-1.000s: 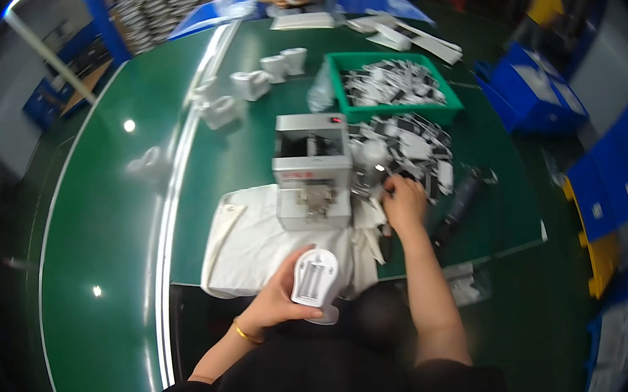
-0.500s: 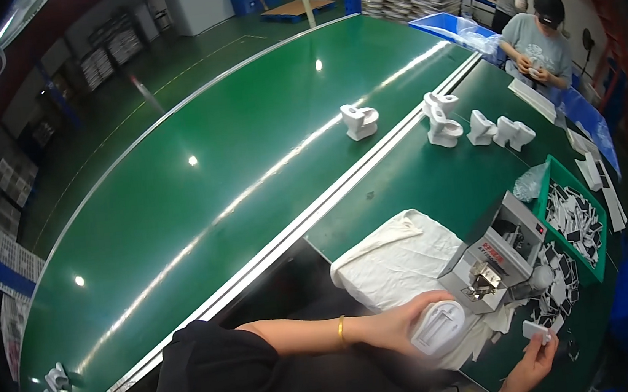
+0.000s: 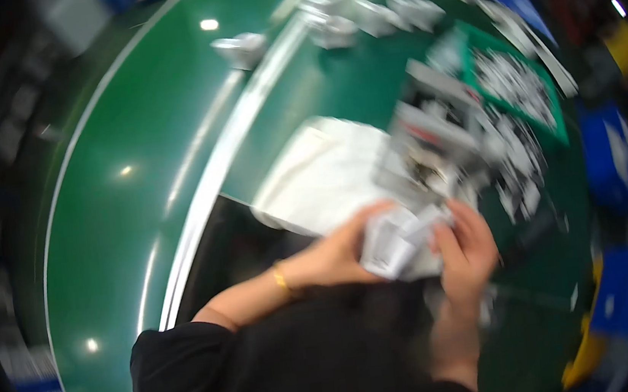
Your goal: The person assembles small plastic housing components by hand, securing them with screws using an electric screwdriver at a factory workstation.
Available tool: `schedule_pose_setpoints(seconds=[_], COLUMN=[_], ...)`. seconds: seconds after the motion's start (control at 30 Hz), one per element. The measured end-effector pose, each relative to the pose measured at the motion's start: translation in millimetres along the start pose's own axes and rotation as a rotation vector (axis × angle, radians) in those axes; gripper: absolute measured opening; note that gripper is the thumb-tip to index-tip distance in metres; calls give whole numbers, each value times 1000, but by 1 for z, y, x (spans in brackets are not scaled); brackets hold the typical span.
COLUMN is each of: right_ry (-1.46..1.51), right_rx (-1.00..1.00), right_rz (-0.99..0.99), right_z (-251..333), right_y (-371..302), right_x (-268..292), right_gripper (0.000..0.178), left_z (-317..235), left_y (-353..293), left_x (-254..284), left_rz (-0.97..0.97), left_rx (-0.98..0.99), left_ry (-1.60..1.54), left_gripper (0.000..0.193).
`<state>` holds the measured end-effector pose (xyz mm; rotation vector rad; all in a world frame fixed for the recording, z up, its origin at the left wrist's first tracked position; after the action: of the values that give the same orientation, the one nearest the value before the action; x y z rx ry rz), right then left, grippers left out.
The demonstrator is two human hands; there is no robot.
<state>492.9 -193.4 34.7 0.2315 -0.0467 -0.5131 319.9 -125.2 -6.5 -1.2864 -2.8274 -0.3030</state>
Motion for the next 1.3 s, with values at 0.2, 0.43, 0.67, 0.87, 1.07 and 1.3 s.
schedule_pose_setpoints(seconds=[0.2,0.43,0.67,0.87,1.07,1.3], right_ry=[80,-31,-475,-291,333,277], right_rx=[-82,-57,291,155,-336,-104], right_rz=[128,197,251,310,346,237], right_z=[10,-1,16,1,-26,-31], right_y=[-1,-22,-15,-10,-6,-23], right_x=[-16,-13,-15,-22,-29,-34], right_gripper=[31,28,22,42,82,72], left_z=[3,2,7,7,-15,-22], left_y=[15,14,8,11,18,19], left_x=[-6,-21,-13,-11,5,4], left_rz=[104,138,76,82,165,84], left_rx=[50,35,-21,53,-35,-151], left_ry=[-277,-232,-139,-250,-14,92], left_gripper=[101,101,99,96,89,46])
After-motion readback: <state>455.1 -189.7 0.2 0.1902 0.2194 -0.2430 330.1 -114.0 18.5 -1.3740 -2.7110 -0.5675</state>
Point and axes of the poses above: each hand's wrist, its own y-axis towards the middle knuckle, its own x-axis out of the back of the hand, z = x × y, the point moved 6 cm from there along y, towards the middle knuckle
